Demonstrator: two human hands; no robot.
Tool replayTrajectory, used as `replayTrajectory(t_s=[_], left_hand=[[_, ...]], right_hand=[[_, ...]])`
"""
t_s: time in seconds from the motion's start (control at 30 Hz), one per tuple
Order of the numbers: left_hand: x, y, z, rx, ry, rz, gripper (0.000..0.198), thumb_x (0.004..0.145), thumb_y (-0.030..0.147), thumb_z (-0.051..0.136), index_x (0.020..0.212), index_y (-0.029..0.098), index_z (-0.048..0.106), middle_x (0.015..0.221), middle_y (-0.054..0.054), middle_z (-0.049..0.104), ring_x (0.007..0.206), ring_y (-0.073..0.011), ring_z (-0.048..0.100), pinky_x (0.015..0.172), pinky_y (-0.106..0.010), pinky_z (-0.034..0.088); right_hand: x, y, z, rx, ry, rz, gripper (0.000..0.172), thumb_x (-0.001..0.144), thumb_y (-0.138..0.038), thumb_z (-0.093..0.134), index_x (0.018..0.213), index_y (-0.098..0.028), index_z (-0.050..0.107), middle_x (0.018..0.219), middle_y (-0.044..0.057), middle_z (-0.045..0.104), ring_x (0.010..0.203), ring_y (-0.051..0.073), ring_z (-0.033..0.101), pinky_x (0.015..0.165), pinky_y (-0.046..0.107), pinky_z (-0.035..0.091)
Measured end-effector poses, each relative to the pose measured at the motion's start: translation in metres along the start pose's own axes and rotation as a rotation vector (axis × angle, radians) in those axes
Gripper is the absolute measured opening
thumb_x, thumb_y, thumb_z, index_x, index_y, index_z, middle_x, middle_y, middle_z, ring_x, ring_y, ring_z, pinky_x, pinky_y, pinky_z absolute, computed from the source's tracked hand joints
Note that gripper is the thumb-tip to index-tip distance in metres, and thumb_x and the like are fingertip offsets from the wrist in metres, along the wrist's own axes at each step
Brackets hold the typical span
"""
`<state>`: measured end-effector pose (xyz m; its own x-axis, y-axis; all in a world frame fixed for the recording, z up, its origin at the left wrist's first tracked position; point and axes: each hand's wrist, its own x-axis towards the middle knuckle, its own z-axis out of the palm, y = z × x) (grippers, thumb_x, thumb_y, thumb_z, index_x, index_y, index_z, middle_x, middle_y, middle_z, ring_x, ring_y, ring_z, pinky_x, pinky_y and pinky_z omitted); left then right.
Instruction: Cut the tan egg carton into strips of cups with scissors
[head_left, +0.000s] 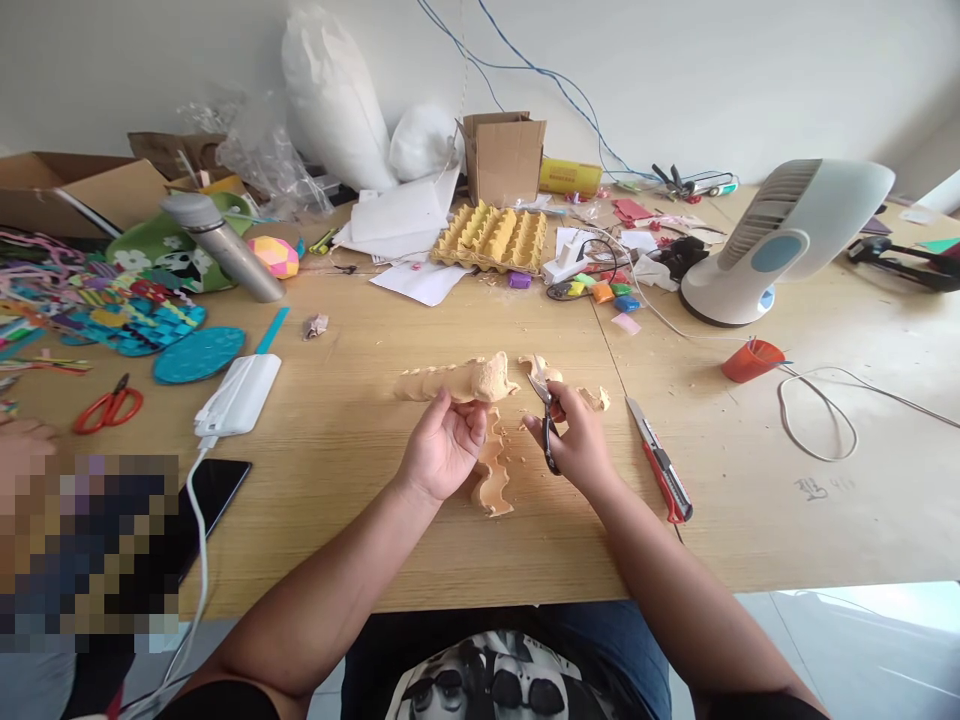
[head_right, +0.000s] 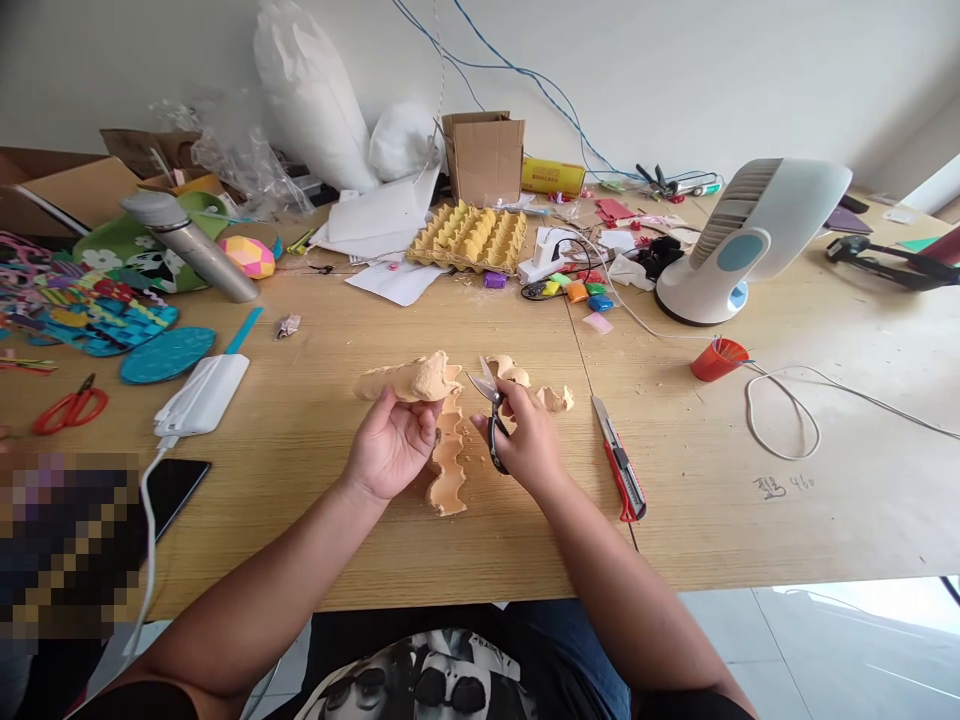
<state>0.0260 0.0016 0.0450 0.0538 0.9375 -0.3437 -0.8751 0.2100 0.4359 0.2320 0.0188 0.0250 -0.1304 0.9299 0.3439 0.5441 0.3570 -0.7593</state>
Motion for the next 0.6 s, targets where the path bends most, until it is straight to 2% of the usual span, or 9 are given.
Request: replayTrajectory(t_s=[0.17, 0.27, 0.37, 0.5, 0.6], left_hand=[[-0.001, -0.006, -0.002, 0.073, -0.029, -0.062, 0.024, 0.107, 0.031, 0.061, 0.108, 0.011, 0.075, 0.088, -0.007, 0.082, 0.077, -0.0134, 0.08, 0.065, -0.016, 0.065], [-0.001, -0.011, -0.005, 0.119, -0.062, -0.081, 0.021, 0.101, 0.032, 0.072, 0.111, 0.013, 0.074, 0.096, -0.007, 0.083, 0.082, -0.0134, 0.081, 0.069, -0.016, 0.065], [0.001, -0.012, -0.007, 0.214, -0.097, -0.072, 0.029, 0.093, 0.037, 0.081, 0.112, 0.016, 0.074, 0.102, -0.006, 0.083, 0.089, -0.0148, 0.081, 0.071, -0.017, 0.065], [0.002, -0.005, -0.009, 0.471, -0.11, -0.09, 0.044, 0.088, 0.053, 0.082, 0.109, 0.016, 0.074, 0.097, -0.007, 0.081, 0.079, -0.015, 0.079, 0.061, -0.018, 0.061], [-0.001, -0.002, -0.013, 0.809, -0.181, -0.05, 0.05, 0.091, 0.064, 0.073, 0.097, 0.014, 0.074, 0.081, -0.007, 0.076, 0.06, -0.013, 0.071, 0.046, -0.019, 0.049]], right_hand=[[-0.004, -0.008, 0.001, 0.44, -0.031, -0.023, 0.039, 0.089, -0.05, 0.081, 0.116, -0.027, 0.063, 0.11, 0.007, 0.072, 0.098, 0.024, 0.068, 0.087, 0.04, 0.056], [-0.006, -0.012, 0.002, 0.617, -0.025, 0.019, 0.038, 0.085, -0.045, 0.086, 0.109, -0.028, 0.062, 0.105, 0.004, 0.07, 0.091, 0.021, 0.067, 0.085, 0.038, 0.057], [-0.006, -0.011, 0.004, 0.727, -0.014, 0.123, 0.037, 0.082, -0.043, 0.088, 0.101, -0.028, 0.06, 0.095, 0.0, 0.065, 0.079, 0.017, 0.066, 0.078, 0.035, 0.057], [0.001, -0.004, 0.007, 0.976, 0.056, 0.223, 0.038, 0.079, -0.041, 0.086, 0.099, -0.027, 0.056, 0.086, -0.004, 0.058, 0.07, 0.014, 0.061, 0.072, 0.033, 0.056], [0.007, 0.0, 0.007, 1.193, 0.132, 0.263, 0.038, 0.078, -0.033, 0.085, 0.103, -0.029, 0.056, 0.082, -0.006, 0.054, 0.07, 0.012, 0.058, 0.069, 0.028, 0.053]])
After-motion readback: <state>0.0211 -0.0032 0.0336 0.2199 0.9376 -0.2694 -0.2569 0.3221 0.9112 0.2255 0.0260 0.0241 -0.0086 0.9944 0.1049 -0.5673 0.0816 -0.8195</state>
